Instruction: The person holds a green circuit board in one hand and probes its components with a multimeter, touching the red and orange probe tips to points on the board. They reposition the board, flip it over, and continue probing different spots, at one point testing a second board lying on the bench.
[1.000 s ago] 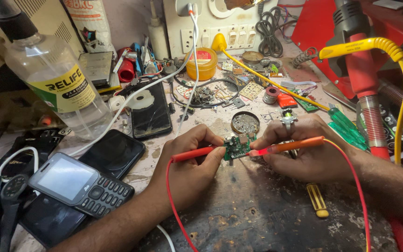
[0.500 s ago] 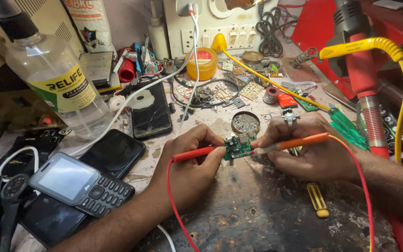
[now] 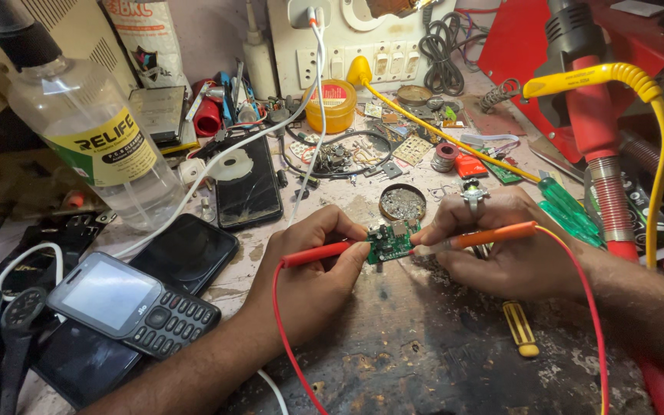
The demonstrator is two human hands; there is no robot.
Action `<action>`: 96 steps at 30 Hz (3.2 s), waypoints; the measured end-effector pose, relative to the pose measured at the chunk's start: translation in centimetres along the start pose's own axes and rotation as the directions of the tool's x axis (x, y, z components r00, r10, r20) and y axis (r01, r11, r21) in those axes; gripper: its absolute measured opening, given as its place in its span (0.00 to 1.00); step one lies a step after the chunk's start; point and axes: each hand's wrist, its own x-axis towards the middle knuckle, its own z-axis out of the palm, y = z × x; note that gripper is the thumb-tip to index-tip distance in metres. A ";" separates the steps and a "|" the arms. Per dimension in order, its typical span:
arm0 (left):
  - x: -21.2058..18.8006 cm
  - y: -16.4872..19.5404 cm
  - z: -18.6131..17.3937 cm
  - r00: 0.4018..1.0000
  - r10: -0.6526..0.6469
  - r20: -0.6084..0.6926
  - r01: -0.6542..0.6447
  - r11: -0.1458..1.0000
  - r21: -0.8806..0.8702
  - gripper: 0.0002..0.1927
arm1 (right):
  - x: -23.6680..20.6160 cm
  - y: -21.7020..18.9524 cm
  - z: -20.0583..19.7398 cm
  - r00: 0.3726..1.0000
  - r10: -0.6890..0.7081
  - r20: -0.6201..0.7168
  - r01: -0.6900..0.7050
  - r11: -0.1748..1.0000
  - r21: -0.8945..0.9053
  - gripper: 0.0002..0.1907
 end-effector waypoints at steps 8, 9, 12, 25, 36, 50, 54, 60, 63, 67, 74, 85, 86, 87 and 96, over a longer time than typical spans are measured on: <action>0.0 0.1 0.1 1.000 0.012 -0.001 -0.012 1.000 -0.015 0.07 | -0.1 0.0 0.0 0.998 -0.052 -0.030 0.051 0.998 -0.033 0.08; 0.0 0.1 0.1 1.000 0.015 -0.001 -0.015 1.000 -0.023 0.07 | -0.1 0.0 0.0 0.999 -0.030 -0.025 0.029 0.999 -0.037 0.09; 0.0 0.2 0.0 1.000 0.002 0.006 -0.002 1.000 -0.012 0.07 | 0.0 0.2 0.0 0.998 -0.061 -0.021 0.061 0.998 0.018 0.08; -0.2 0.7 0.5 0.999 0.031 -0.006 -0.031 0.999 -0.037 0.06 | -0.7 1.5 -0.5 0.992 -0.119 -0.050 0.125 0.982 0.143 0.05; -0.1 0.5 0.4 1.000 0.018 0.003 -0.017 0.999 -0.036 0.06 | -0.6 2.2 -0.1 0.991 -0.132 -0.009 0.132 0.975 0.177 0.03; 0.0 0.3 0.7 1.000 0.006 -0.001 -0.006 1.000 -0.016 0.06 | -0.7 2.0 -0.3 0.996 -0.090 0.005 0.090 0.993 0.071 0.07; 0.1 0.3 0.7 1.000 0.029 -0.004 -0.029 0.999 -0.035 0.06 | -0.6 2.1 -0.3 0.994 -0.111 0.016 0.109 0.989 0.096 0.09; 0.0 0.3 0.6 1.000 0.011 -0.001 -0.012 1.000 -0.014 0.06 | -0.6 2.4 -0.1 0.991 -0.134 -0.012 0.134 0.980 0.148 0.04; 0.0 0.3 0.6 1.000 0.015 -0.005 -0.015 1.000 -0.010 0.06 | -0.6 2.4 0.0 0.994 -0.113 -0.001 0.112 0.983 0.145 0.04; 0.1 0.4 0.6 1.000 0.026 -0.009 -0.026 1.000 -0.005 0.06 | -0.5 2.1 -0.1 0.993 -0.111 -0.030 0.115 0.972 0.205 0.02; 0.1 0.5 0.6 1.000 0.019 -0.007 -0.019 1.000 -0.018 0.06 | -0.5 1.7 -0.7 0.991 -0.074 -0.108 0.086 0.990 0.108 0.03; 0.2 0.5 0.6 1.000 0.021 -0.013 -0.021 1.000 -0.008 0.07 | -0.3 1.4 -0.2 0.989 0.013 -0.147 0.005 0.993 0.119 0.04; 0.2 0.6 0.6 1.000 0.014 -0.012 -0.014 1.000 0.004 0.07 | -0.3 1.4 -0.3 0.989 0.022 -0.148 -0.007 0.995 0.102 0.04; 0.1 0.6 0.6 1.000 0.007 -0.012 -0.007 1.000 0.014 0.07 | -0.3 1.4 -0.3 0.989 0.031 -0.147 -0.018 0.996 0.085 0.04; 0.2 0.4 0.5 1.000 0.013 -0.005 -0.013 1.000 0.002 0.07 | -0.4 2.3 -0.2 0.988 -0.067 -0.139 0.086 0.987 0.136 0.05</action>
